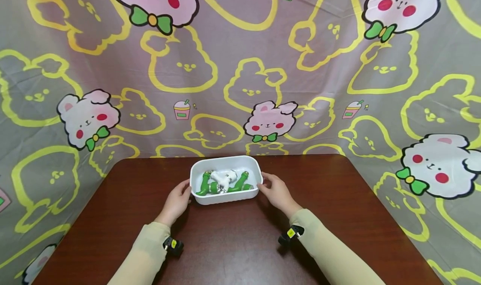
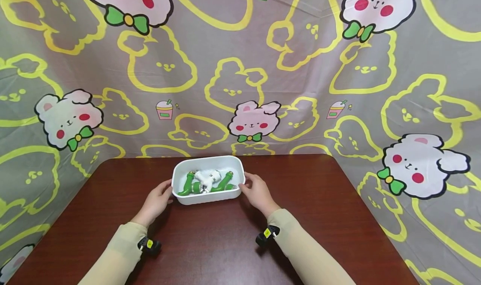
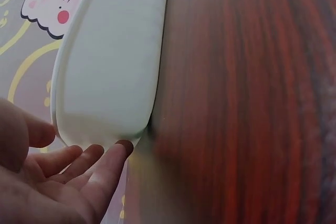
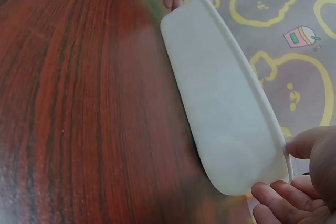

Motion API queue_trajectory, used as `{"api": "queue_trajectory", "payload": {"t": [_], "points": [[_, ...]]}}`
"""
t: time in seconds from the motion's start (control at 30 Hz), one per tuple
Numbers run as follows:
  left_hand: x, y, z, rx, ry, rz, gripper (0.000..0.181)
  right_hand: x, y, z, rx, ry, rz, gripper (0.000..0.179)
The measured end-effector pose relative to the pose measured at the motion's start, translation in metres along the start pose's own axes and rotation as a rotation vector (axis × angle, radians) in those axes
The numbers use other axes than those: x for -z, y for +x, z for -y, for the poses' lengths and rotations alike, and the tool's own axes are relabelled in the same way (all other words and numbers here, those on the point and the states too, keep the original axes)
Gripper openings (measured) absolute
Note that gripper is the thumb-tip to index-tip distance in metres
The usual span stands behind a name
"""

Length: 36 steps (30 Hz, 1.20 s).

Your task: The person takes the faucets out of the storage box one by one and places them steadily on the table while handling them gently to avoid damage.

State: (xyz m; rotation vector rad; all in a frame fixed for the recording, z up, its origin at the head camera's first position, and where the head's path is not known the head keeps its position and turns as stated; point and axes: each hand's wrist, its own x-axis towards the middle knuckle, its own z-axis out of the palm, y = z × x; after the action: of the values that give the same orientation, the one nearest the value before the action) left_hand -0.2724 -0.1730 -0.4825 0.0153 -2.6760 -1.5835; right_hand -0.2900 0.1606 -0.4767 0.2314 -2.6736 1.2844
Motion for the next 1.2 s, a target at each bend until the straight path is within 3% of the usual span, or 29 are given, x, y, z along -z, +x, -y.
{"api": "queue_trajectory", "payload": {"t": [0.47, 0.77, 1.2], "points": [[-0.006, -0.002, -0.007, -0.025, 0.058, 0.019, 0.045, 0.012, -0.008, -0.004, -0.065, 0.049, 0.014, 0.049], [-0.011, -0.005, -0.008, -0.017, 0.010, 0.028, 0.045, 0.017, -0.016, -0.009, -0.052, 0.114, 0.020, 0.048], [-0.018, -0.011, -0.008, -0.034, -0.026, 0.056, 0.045, 0.024, -0.028, -0.013, -0.052, 0.104, 0.001, 0.046]]}}
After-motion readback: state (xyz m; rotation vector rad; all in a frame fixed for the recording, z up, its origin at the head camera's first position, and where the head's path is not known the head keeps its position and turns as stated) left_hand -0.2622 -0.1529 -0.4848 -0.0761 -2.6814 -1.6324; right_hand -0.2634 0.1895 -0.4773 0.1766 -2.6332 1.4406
